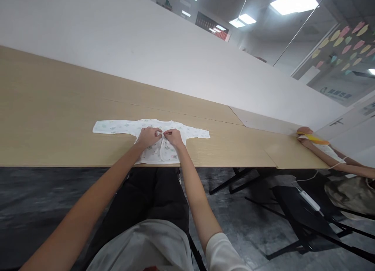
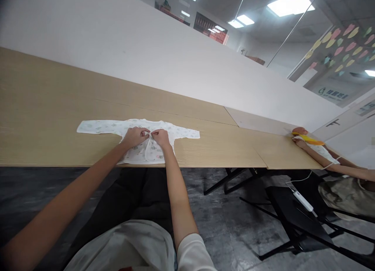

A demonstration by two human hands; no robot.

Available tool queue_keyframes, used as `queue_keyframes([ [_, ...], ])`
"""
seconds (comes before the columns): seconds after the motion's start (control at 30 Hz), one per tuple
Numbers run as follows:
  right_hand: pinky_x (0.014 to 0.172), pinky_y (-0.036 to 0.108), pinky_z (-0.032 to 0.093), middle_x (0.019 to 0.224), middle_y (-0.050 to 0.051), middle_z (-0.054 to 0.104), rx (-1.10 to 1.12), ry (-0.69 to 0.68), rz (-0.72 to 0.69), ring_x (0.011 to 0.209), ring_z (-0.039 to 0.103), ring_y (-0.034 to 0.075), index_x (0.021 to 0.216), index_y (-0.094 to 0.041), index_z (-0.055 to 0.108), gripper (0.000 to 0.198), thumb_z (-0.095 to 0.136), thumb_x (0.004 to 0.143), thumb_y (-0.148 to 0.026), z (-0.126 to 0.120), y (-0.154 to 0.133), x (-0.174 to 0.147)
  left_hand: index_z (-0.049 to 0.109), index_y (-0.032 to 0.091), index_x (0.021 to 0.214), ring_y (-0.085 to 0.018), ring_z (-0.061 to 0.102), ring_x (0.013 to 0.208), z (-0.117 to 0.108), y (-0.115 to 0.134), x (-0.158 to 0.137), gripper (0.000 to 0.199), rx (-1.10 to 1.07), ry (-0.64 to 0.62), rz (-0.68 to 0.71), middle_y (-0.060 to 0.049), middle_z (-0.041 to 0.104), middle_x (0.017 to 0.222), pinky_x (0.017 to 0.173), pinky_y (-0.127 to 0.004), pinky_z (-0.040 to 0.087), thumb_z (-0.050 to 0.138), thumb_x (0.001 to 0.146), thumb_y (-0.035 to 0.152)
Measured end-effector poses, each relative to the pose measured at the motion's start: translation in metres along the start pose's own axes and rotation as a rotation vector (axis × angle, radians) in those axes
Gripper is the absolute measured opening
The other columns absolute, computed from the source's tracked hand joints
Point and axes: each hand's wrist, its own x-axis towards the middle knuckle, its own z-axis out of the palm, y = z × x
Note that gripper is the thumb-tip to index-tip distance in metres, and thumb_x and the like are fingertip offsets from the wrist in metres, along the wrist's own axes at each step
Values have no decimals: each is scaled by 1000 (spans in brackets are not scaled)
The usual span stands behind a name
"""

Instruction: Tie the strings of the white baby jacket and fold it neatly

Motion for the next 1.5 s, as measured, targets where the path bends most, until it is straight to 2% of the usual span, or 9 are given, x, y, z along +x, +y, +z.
queue_keyframes([
  [0.23,69,22,45,67,-3,64,-27,50,-84,67,60,13,87,-19,72,13,69,80,-29,0,-2,-9,78,22,80,-27,66,88,-7,-7,-4,27,-19,-10,70,-7,73,79,85,-36,45,53,75,33],
  [0.47,61,20,40,63,-6,58,25,-103,-115,61,54,10,93,-19,69,22,71,79,-37,-9,-9,-27,77,21,73,-22,64,79,-8,-22,-8,33,-340,-165,219,-5,75,80,79,-32,49,49,74,38],
  [0.63,65,21,39,65,-6,57,-55,-159,-144,65,54,11,99,-20,69,25,73,77,-29,-13,-10,-40,79,21,83,-23,66,83,-7,-24,-16,33,-472,-231,217,-6,77,89,80,-32,51,58,70,43],
  [0.73,66,21,40,67,-7,55,0,-177,-150,66,54,11,106,-21,68,30,68,76,-19,-14,-7,-43,80,22,87,-23,66,82,-6,-20,-18,37,-485,-227,200,-7,76,89,78,-32,50,60,71,49],
  [0.87,65,21,41,69,-7,54,141,-204,-117,67,52,10,111,-20,65,38,62,74,-15,-18,-5,-43,80,21,86,-20,61,70,-5,-17,-19,41,-432,-217,203,-6,74,77,68,-29,48,62,72,55],
  [1.1,62,20,41,70,-7,50,280,-234,-107,65,49,10,110,-18,65,42,58,70,-11,-23,-1,-41,79,20,84,-15,50,56,-8,-14,-21,42,-426,-217,230,-1,59,57,57,-27,41,60,75,56],
  [1.2,61,19,42,71,-7,50,320,-229,-109,65,49,9,110,-18,64,43,60,68,-10,-23,2,-40,77,19,82,-17,54,60,-10,-12,-22,41,-475,-209,239,-3,64,65,61,-28,44,60,75,56],
  [1.33,60,18,43,70,-7,50,362,-238,-94,64,50,9,109,-19,64,41,65,68,-12,-24,3,-40,74,19,81,-21,63,77,-14,-8,-24,39,-569,-205,225,-6,72,83,75,-31,51,61,75,56],
  [1.5,55,19,47,70,-5,57,432,-291,-31,58,55,9,113,-19,63,41,66,73,-16,-24,2,-41,75,20,82,-22,67,80,-14,-7,-25,40,-622,-231,174,-6,74,84,79,-33,53,64,72,57],
])
